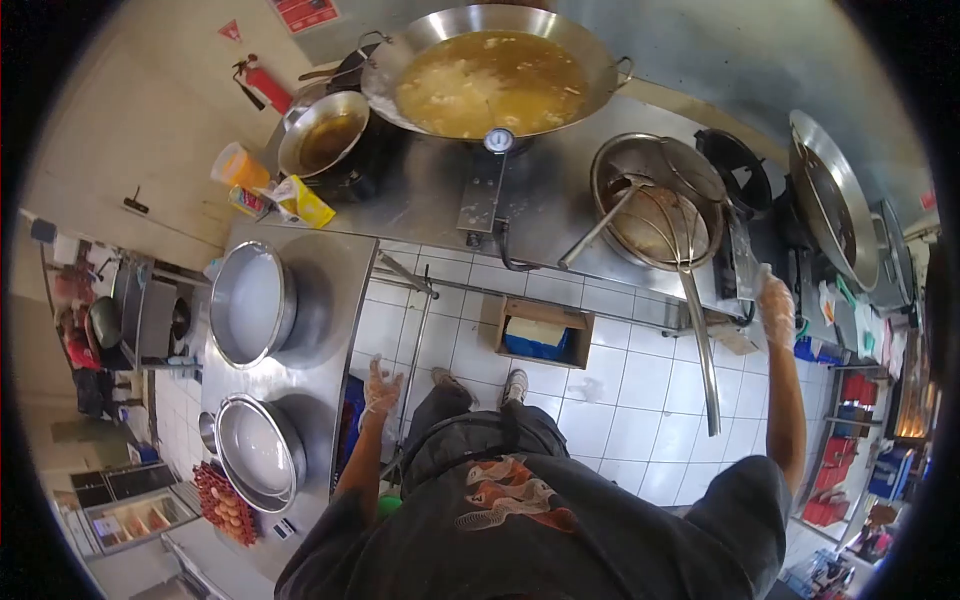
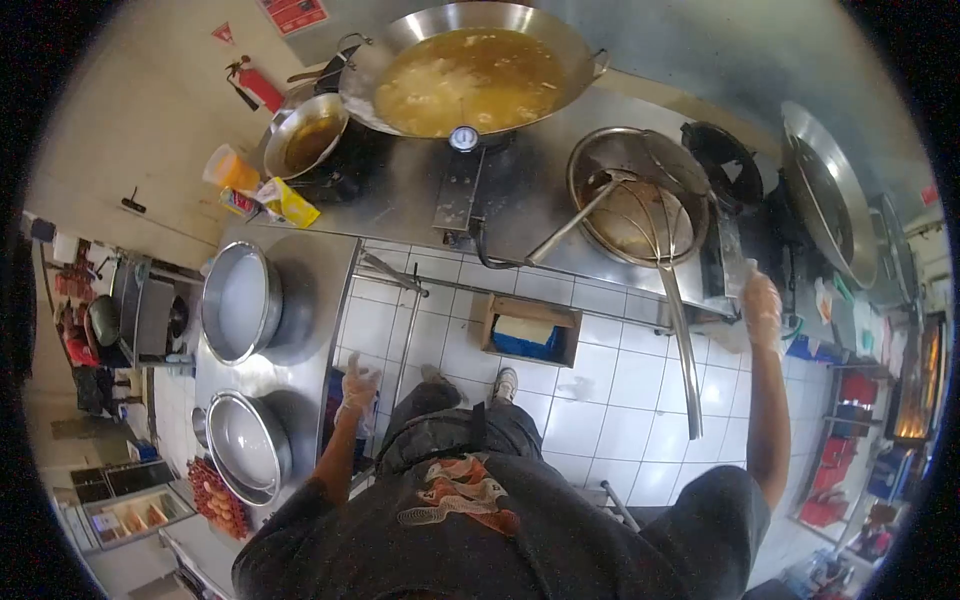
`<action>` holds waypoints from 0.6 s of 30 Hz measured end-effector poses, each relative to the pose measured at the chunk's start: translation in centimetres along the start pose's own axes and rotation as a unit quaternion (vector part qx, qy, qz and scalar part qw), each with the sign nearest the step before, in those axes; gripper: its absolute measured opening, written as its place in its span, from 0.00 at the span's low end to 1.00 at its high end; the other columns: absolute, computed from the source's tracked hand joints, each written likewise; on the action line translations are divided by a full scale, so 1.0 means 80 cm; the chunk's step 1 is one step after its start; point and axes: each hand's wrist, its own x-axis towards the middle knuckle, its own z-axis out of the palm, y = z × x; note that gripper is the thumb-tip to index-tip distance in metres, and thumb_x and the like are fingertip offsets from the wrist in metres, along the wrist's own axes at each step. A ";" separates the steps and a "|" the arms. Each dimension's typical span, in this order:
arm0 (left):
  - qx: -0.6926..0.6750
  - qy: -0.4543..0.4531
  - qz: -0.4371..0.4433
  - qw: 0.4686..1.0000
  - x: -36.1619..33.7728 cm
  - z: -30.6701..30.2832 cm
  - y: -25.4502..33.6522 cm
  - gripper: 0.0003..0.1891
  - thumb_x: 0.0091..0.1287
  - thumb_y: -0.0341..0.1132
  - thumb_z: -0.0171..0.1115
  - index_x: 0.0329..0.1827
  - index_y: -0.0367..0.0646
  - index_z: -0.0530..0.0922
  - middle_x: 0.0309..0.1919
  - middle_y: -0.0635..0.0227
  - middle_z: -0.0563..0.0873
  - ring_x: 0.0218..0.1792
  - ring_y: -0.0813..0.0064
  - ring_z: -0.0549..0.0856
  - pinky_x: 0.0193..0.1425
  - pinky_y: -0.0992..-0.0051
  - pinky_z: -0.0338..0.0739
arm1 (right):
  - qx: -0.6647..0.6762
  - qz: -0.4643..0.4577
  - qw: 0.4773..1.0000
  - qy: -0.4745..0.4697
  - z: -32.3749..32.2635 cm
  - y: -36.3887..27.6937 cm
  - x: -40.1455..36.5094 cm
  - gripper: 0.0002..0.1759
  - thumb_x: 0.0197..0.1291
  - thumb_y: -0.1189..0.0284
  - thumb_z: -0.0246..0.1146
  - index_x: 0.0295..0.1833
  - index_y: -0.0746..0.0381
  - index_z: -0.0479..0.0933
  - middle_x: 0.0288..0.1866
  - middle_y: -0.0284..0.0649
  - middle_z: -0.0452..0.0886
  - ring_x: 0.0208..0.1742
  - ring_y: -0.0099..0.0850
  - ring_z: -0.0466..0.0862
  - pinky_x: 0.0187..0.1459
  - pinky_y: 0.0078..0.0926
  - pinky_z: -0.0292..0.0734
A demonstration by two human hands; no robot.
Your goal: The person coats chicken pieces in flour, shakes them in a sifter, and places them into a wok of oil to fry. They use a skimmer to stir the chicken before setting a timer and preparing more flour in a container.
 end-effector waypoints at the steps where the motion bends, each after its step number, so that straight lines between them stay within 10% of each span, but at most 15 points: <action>1: -0.012 0.009 0.019 1.000 0.008 0.006 0.002 0.38 0.58 0.40 0.70 0.70 0.46 0.61 0.45 0.52 0.84 0.48 0.55 0.85 0.51 0.63 0.79 | -0.080 -0.018 0.996 -0.027 -0.022 -0.001 0.004 0.17 0.74 0.63 0.45 0.51 0.59 0.76 0.19 0.42 0.71 0.21 0.34 0.79 0.24 0.33 0.76; 5: -0.062 -0.033 0.069 0.995 0.059 0.041 0.003 0.27 0.60 0.42 0.68 0.61 0.45 0.71 0.42 0.56 0.85 0.44 0.60 0.86 0.49 0.63 0.79 | -0.023 -0.003 0.995 -0.092 -0.095 -0.018 0.022 0.22 0.73 0.66 0.47 0.70 0.59 0.68 0.20 0.41 0.71 0.18 0.35 0.72 0.22 0.34 0.69; 10: -0.295 -0.156 0.172 0.927 0.167 0.136 0.057 0.19 0.63 0.45 0.67 0.52 0.46 0.78 0.42 0.64 0.85 0.37 0.68 0.85 0.42 0.73 0.80 | 0.082 0.097 0.989 -0.073 -0.258 -0.199 0.101 0.21 0.71 0.61 0.51 0.65 0.53 0.73 0.49 0.48 0.84 0.51 0.46 0.84 0.47 0.40 0.77; 13: -0.399 -0.350 -0.093 0.842 0.193 0.104 0.192 0.17 0.65 0.50 0.65 0.50 0.50 0.78 0.40 0.70 0.85 0.34 0.74 0.84 0.33 0.74 0.76 | 0.145 0.158 0.972 -0.095 -0.313 -0.287 0.154 0.24 0.70 0.55 0.52 0.66 0.54 0.73 0.62 0.48 0.77 0.63 0.42 0.77 0.62 0.34 0.68; 18: -0.555 -0.373 -0.168 0.724 0.252 0.152 0.254 0.19 0.67 0.57 0.59 0.48 0.53 0.75 0.39 0.71 0.85 0.33 0.75 0.84 0.22 0.78 0.66 | 0.169 0.195 0.957 -0.130 -0.383 -0.412 0.228 0.25 0.69 0.55 0.53 0.65 0.57 0.73 0.58 0.48 0.80 0.60 0.36 0.78 0.60 0.32 0.70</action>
